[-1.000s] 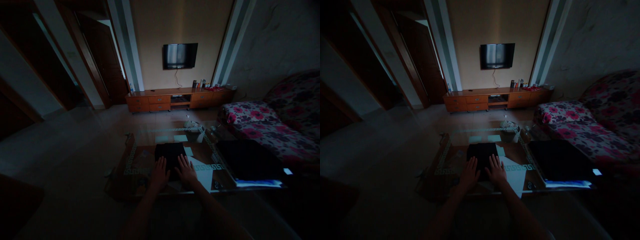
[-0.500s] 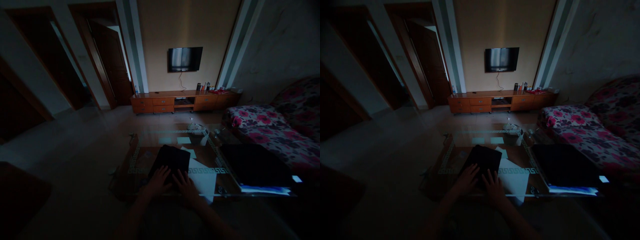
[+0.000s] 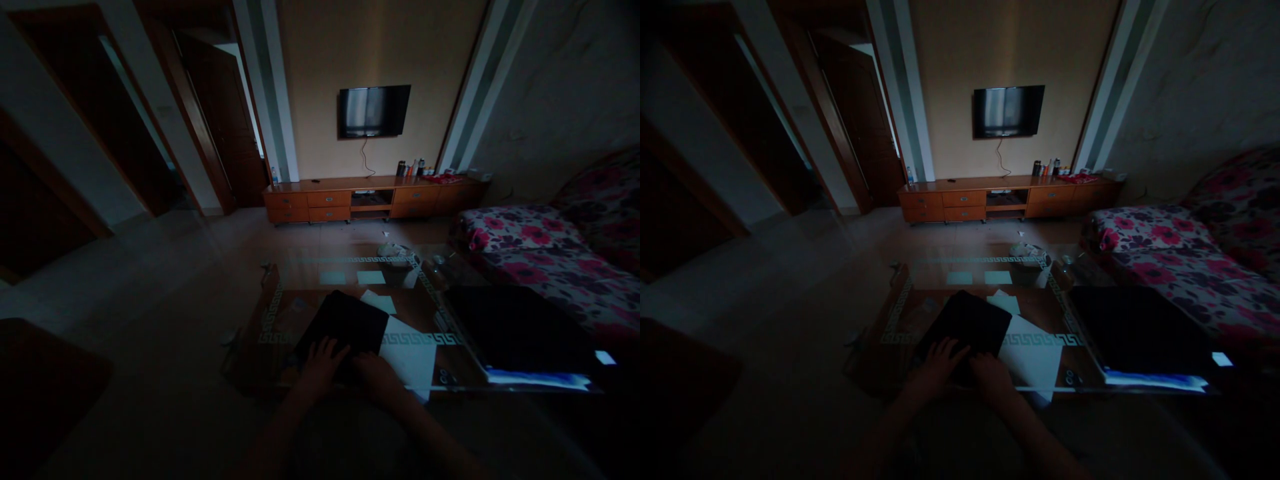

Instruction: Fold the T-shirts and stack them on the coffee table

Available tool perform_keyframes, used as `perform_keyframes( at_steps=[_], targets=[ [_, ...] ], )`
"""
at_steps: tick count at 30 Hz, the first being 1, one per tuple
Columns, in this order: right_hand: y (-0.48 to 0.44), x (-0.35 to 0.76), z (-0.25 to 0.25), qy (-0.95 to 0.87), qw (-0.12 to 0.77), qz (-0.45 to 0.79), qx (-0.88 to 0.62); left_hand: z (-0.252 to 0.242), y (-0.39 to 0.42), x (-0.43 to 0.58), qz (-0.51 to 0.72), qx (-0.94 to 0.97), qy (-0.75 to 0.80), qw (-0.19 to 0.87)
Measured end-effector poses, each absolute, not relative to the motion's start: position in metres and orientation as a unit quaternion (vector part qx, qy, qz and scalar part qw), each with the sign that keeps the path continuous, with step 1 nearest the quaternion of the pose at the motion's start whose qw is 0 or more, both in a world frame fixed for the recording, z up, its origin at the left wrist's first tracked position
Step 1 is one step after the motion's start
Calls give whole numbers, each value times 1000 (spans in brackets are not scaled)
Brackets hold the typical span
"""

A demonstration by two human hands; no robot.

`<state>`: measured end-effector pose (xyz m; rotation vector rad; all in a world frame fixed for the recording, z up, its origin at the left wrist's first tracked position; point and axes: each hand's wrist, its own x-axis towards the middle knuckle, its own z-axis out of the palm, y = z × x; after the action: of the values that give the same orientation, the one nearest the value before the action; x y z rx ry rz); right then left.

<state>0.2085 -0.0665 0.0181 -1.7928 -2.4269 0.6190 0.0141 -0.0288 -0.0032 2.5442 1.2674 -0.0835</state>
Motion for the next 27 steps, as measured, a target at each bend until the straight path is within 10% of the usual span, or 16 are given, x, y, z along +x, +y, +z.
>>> perform_keyframes(
  at_steps=[7, 13, 19, 27],
  targets=[
    [-59, 223, 61, -758, 342, 287, -476, 30, -18, 18, 115, 864, 407, 274],
    [-42, 245, 68, -660, 404, 310, -552, 39, -18, 9, 80, 880, 344, 318],
    [-21, 278, 27, -607, 272, 184, -724, 30, -27, 4, -119, 875, 324, 340],
    [-24, 255, 5, -682, 30, 169, -711, 20, -43, 25, -20, 763, 633, 131]
  ],
)
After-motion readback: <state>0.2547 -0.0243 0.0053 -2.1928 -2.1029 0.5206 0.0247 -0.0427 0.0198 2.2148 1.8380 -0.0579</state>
